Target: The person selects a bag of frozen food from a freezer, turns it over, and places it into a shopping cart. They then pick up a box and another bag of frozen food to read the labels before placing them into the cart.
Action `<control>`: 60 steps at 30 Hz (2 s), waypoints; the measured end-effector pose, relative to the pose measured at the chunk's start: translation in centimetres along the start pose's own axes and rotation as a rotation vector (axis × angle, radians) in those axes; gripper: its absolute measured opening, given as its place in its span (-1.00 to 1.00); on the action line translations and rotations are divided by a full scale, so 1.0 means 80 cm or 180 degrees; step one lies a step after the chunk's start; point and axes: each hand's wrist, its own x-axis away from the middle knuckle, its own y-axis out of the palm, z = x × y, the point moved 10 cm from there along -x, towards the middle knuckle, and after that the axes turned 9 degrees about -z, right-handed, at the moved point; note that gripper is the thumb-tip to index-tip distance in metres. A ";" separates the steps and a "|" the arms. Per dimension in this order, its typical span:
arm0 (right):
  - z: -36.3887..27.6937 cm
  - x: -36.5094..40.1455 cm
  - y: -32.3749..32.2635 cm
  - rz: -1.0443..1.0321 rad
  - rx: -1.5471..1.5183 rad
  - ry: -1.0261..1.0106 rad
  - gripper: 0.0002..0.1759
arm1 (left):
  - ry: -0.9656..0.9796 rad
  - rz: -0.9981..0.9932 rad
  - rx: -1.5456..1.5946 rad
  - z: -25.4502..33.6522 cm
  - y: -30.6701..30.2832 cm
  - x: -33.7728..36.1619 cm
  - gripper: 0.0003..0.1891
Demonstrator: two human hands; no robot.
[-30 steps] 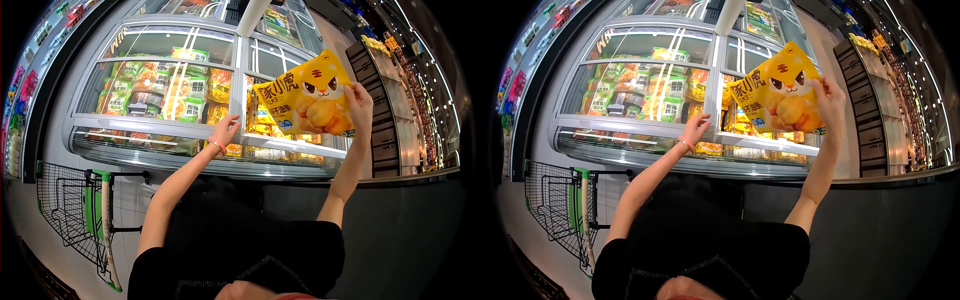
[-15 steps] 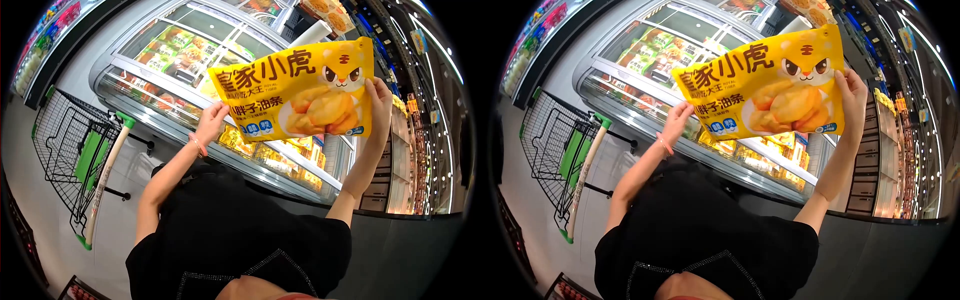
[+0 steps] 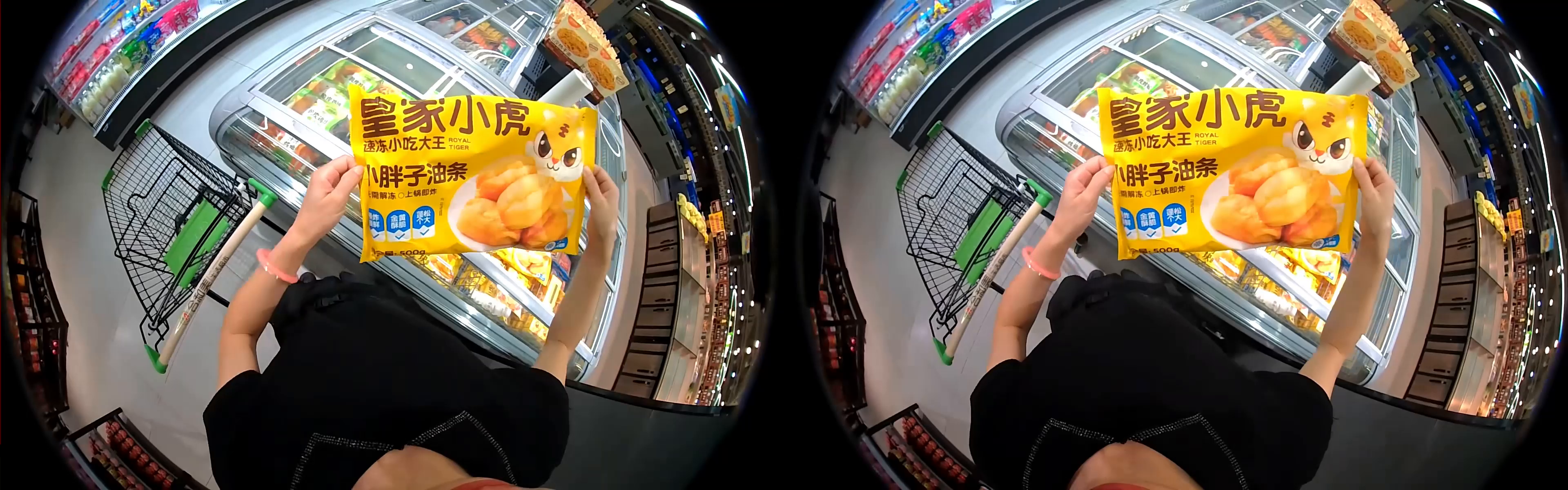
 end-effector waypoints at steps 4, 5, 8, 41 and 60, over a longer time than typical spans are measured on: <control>0.042 0.001 0.017 0.0016 -0.0449 0.0139 -0.81 | 0.0004 -0.0017 -0.0017 -0.003 -0.006 -0.001 -0.82; 0.049 0.003 0.021 0.0043 -0.0563 0.0182 -0.81 | -0.0014 0.0003 -0.0010 -0.003 -0.007 0.000 -0.82; 0.063 0.006 0.023 -0.0015 -0.0550 0.0224 -0.82 | -0.0016 -0.0023 -0.0025 0.004 -0.007 0.001 -0.82; 0.108 -0.048 0.099 -0.1111 -0.1256 0.0372 -0.82 | -0.0314 0.0594 -0.0664 0.111 0.008 0.049 -0.82; 0.096 -0.121 0.388 -0.2728 -0.1835 -0.0478 -0.83 | -0.0735 0.2735 -0.3278 0.086 -0.078 0.230 -0.78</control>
